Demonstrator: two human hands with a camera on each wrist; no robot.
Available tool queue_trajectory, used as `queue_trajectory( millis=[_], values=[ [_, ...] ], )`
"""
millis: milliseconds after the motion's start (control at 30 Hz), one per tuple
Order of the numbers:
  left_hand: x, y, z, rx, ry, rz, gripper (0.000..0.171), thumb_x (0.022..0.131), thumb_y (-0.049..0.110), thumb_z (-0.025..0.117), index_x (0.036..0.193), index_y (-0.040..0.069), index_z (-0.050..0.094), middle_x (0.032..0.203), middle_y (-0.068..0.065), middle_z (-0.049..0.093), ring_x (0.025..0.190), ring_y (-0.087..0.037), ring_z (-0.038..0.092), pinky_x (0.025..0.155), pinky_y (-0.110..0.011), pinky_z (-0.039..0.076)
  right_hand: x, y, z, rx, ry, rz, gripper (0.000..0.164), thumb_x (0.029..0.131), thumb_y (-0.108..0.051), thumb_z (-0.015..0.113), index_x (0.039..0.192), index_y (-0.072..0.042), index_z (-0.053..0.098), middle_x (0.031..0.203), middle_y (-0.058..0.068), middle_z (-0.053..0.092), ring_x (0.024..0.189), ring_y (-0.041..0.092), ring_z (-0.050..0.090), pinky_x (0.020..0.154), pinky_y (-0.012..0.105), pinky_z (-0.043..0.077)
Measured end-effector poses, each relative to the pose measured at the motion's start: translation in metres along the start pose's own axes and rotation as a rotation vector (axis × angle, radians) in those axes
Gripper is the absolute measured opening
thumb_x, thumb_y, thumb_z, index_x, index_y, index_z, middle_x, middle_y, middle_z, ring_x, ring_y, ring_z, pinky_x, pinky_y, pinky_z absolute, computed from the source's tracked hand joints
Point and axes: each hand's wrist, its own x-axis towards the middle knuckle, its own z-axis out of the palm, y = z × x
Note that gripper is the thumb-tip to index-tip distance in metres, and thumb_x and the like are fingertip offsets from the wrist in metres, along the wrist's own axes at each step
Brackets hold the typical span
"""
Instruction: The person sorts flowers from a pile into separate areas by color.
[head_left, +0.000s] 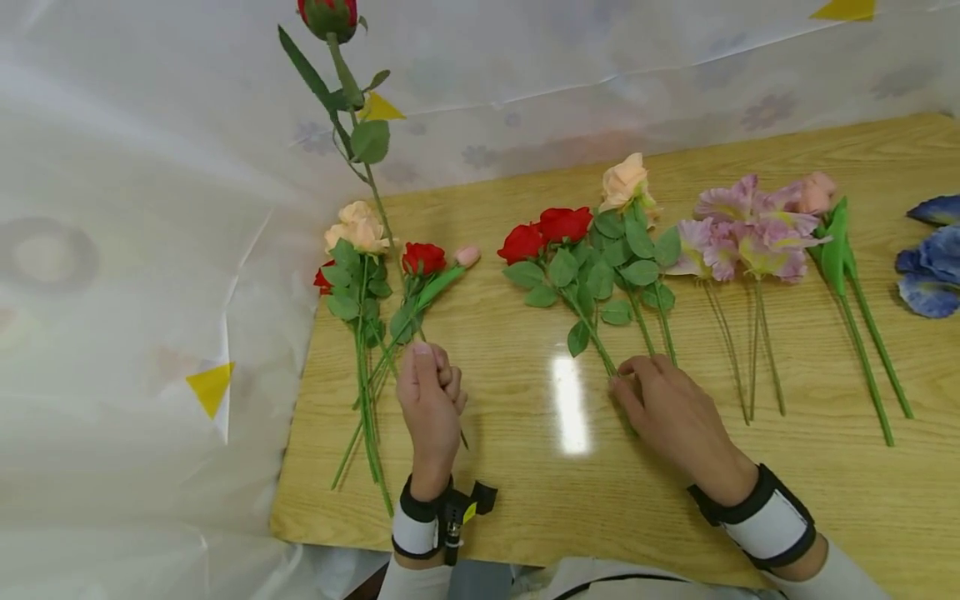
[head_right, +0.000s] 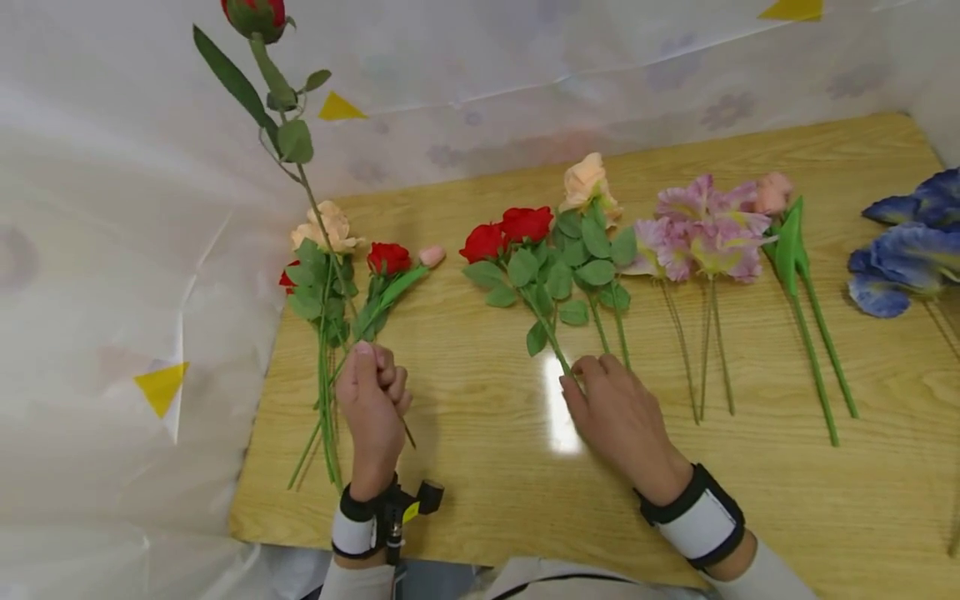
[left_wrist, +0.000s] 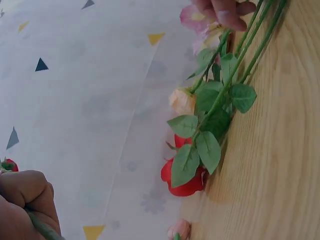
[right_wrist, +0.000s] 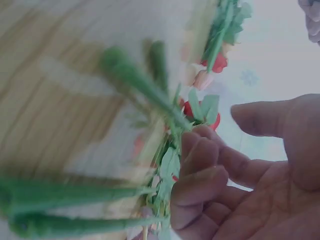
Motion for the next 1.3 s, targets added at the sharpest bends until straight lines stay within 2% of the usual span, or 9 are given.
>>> queue_trajectory(
  millis=[200,333,500,600,733,933,1000,1167,1300],
  values=[
    [-0.005,-0.001,0.022,-0.135,-0.074,0.066,0.041,0.11,0.023,0.023,0.083,-0.006,0.029,0.058,0.001,0.017,0.039,-0.008,0.014,0.032,-0.024,0.013,0.003,-0.012,-0.001,0.184,-0.047,-0.089,0.015,0.1,-0.024,0.058,0.1,-0.013,0.067,0.086,-0.004,0.057,0.07,0.009,0.049,0.058,0.025,0.042],
    [-0.007,-0.001,0.043,-0.193,-0.143,0.106,0.039,0.11,0.02,0.02,0.082,-0.006,0.028,0.059,0.001,0.018,0.04,-0.009,0.015,0.031,-0.022,0.016,0.003,-0.023,-0.001,0.321,-0.106,-0.135,0.014,0.102,-0.024,0.055,0.104,-0.015,0.065,0.089,-0.008,0.059,0.071,0.005,0.053,0.061,0.024,0.046],
    [-0.012,0.0,0.065,-0.264,-0.285,0.141,0.035,0.109,0.014,0.016,0.083,-0.006,0.029,0.06,0.001,0.019,0.041,-0.01,0.017,0.031,-0.022,0.019,0.003,-0.035,-0.005,0.518,-0.236,-0.128,0.018,0.104,-0.03,0.049,0.109,-0.02,0.063,0.093,-0.009,0.064,0.084,0.009,0.063,0.069,0.029,0.052],
    [-0.015,0.002,0.074,-0.303,-0.352,0.16,0.032,0.108,0.009,0.015,0.084,-0.007,0.028,0.06,0.001,0.02,0.041,-0.01,0.017,0.031,-0.021,0.019,0.002,-0.039,-0.009,0.606,-0.326,-0.134,0.016,0.104,-0.032,0.048,0.108,-0.024,0.062,0.092,-0.008,0.065,0.084,0.014,0.064,0.069,0.03,0.052],
    [-0.017,0.004,0.081,-0.334,-0.378,0.174,0.03,0.108,0.006,0.015,0.083,-0.006,0.027,0.061,-0.001,0.02,0.041,-0.01,0.017,0.031,-0.021,0.018,0.001,-0.043,-0.012,0.693,-0.419,-0.164,0.014,0.104,-0.028,0.049,0.109,-0.022,0.061,0.093,-0.002,0.066,0.082,0.014,0.064,0.069,0.03,0.052],
    [-0.018,0.003,0.086,-0.354,-0.394,0.177,0.03,0.107,0.005,0.015,0.084,-0.007,0.028,0.06,-0.001,0.021,0.042,-0.01,0.018,0.032,-0.021,0.021,0.0,-0.046,-0.012,0.838,-0.487,-0.218,0.016,0.105,-0.019,0.046,0.114,-0.014,0.058,0.1,0.003,0.066,0.087,0.024,0.065,0.073,0.033,0.053],
    [-0.018,0.004,0.087,-0.332,-0.412,0.182,0.029,0.107,0.004,0.015,0.085,-0.007,0.029,0.06,-0.002,0.022,0.043,-0.012,0.022,0.035,-0.023,0.024,-0.001,-0.047,-0.012,0.872,-0.496,-0.232,0.016,0.106,-0.016,0.045,0.116,-0.012,0.057,0.101,0.004,0.065,0.088,0.026,0.064,0.074,0.034,0.053],
    [-0.017,0.007,0.086,-0.135,-0.472,0.197,0.027,0.107,0.002,0.019,0.091,-0.007,0.039,0.069,-0.014,0.042,0.058,-0.021,0.044,0.05,-0.027,0.04,-0.003,-0.048,-0.014,0.972,-0.469,-0.245,0.017,0.106,-0.009,0.041,0.115,-0.005,0.055,0.103,0.01,0.062,0.09,0.022,0.062,0.075,0.034,0.053],
    [-0.017,0.015,0.088,-0.049,-0.528,0.211,0.024,0.106,-0.002,0.024,0.098,-0.008,0.045,0.085,-0.022,0.053,0.058,-0.022,0.05,0.047,-0.023,0.044,-0.005,-0.052,-0.017,1.103,-0.419,-0.302,0.023,0.107,-0.004,0.03,0.105,-0.001,0.053,0.092,0.013,0.057,0.08,0.022,0.058,0.071,0.034,0.051]
  ],
)
